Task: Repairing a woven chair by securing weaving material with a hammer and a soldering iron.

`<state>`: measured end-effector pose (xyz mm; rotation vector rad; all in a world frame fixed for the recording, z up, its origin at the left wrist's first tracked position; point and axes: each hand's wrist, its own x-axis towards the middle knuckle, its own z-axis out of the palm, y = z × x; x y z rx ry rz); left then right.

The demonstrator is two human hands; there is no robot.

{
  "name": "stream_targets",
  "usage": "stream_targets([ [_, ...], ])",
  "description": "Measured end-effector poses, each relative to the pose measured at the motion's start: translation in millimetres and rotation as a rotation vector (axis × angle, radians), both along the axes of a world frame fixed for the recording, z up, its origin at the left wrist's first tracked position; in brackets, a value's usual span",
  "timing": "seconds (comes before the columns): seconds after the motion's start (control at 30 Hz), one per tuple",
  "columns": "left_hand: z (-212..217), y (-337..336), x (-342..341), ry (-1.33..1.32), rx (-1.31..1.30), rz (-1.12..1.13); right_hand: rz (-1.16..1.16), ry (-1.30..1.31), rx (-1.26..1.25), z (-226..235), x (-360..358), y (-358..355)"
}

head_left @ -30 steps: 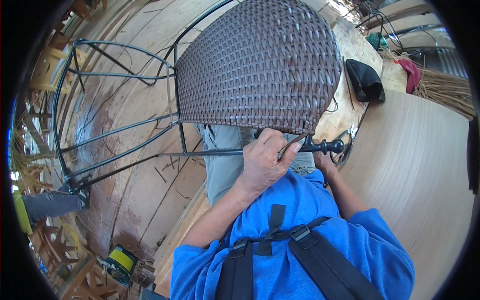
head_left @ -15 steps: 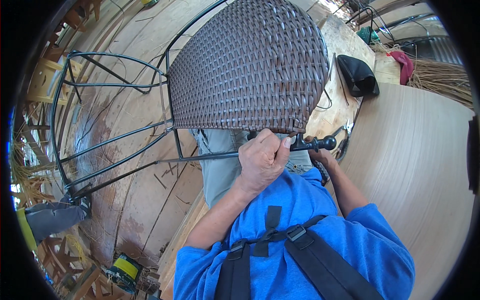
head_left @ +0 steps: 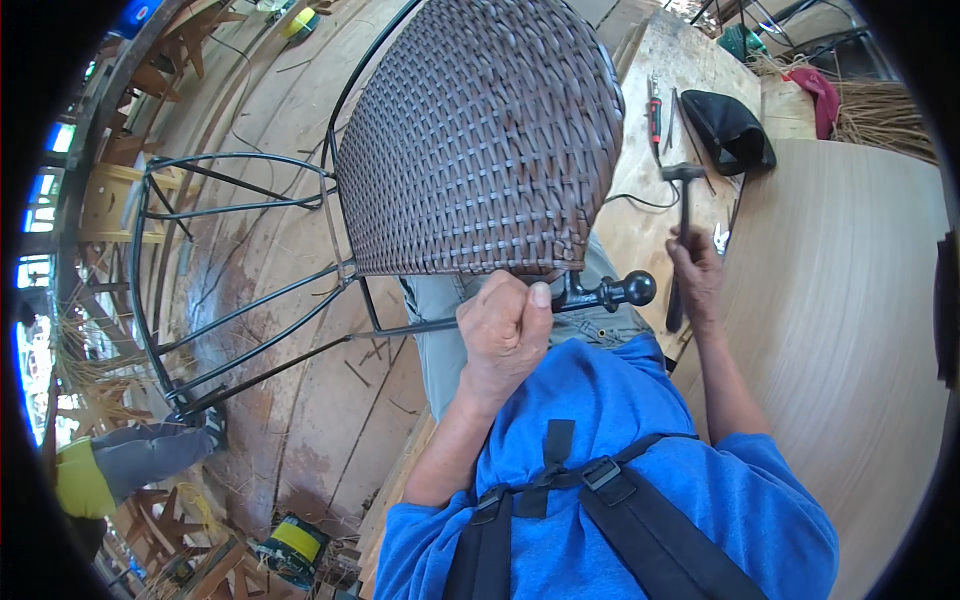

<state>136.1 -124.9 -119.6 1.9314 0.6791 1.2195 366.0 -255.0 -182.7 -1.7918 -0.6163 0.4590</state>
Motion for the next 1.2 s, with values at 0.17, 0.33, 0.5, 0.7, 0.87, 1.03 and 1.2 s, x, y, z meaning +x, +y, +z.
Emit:
stream_targets([
  [0.17, 23, 10, -18, -0.060, -0.041, 0.110, 0.317, 0.066, 0.036, 54, -17, 14],
  [0.33, 28, 17, -34, -0.039, -0.050, 0.175, 0.682, -0.205, 0.083, 64, -32, 30],
  [0.5, 39, 18, -39, -0.127, -0.147, 0.203, 0.782, -0.207, 0.152, 66, -53, 41],
  [0.7, 42, 21, -46, -0.094, -0.146, 0.201, 0.622, 0.147, 0.533, 86, -72, 57],
  [0.87, 49, 19, -46, -0.076, -0.113, 0.218, 0.829, 0.059, 0.306, 97, -74, 62],
  [1.03, 48, 21, -47, -0.076, -0.097, 0.184, 0.807, -0.178, 0.328, 83, -90, 64],
  [1.2, 45, 22, -48, -0.109, -0.105, 0.167, 0.739, -0.227, 0.314, 87, -95, 62],
])
